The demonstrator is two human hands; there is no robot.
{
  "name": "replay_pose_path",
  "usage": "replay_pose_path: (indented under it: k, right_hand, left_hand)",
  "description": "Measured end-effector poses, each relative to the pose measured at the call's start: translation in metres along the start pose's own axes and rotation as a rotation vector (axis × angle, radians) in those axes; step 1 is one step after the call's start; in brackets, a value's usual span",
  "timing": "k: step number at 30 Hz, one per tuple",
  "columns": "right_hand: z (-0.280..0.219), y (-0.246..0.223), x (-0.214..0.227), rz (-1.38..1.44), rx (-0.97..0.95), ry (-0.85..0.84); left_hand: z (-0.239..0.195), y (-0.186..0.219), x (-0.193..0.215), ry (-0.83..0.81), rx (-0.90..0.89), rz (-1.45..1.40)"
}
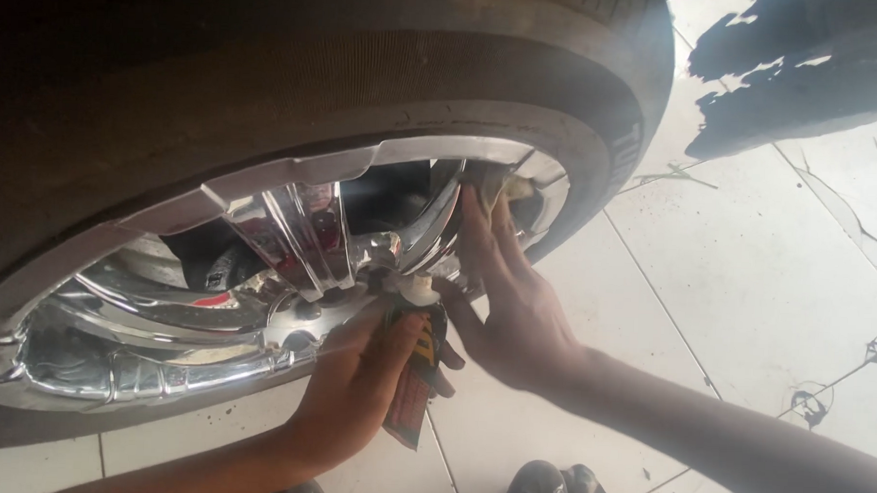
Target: The person cleans a chrome car wheel by applying a cleaning agent from a tube onto a cloth and wiping the rim and spokes. The person repeatedly applies the agent and wipes different sections of the wheel surface.
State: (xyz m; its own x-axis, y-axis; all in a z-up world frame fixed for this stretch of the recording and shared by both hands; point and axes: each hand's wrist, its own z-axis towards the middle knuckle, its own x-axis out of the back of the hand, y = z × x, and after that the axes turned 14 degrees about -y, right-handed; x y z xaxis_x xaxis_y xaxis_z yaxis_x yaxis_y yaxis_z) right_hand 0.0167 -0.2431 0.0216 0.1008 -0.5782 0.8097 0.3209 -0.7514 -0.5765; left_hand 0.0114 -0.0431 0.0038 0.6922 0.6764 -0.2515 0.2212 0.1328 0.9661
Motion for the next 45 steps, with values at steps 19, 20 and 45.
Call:
replay_pose_path:
  k: [19,20,45]
  right_hand:
    - [0.0,0.006,-0.009,-0.024,0.013,-0.055]
    - [0.003,0.004,-0.005,-0.026,0.012,-0.057]
    - [0.013,0.026,-0.023,-0.054,0.106,0.014]
  left_hand:
    - [-0.005,0.006,0.003,0.047,0.061,0.038]
    - [-0.005,0.002,0.004,0.047,0.061,0.034]
    - [0.0,-0.007,0.016,-0.005,0.047,-0.025]
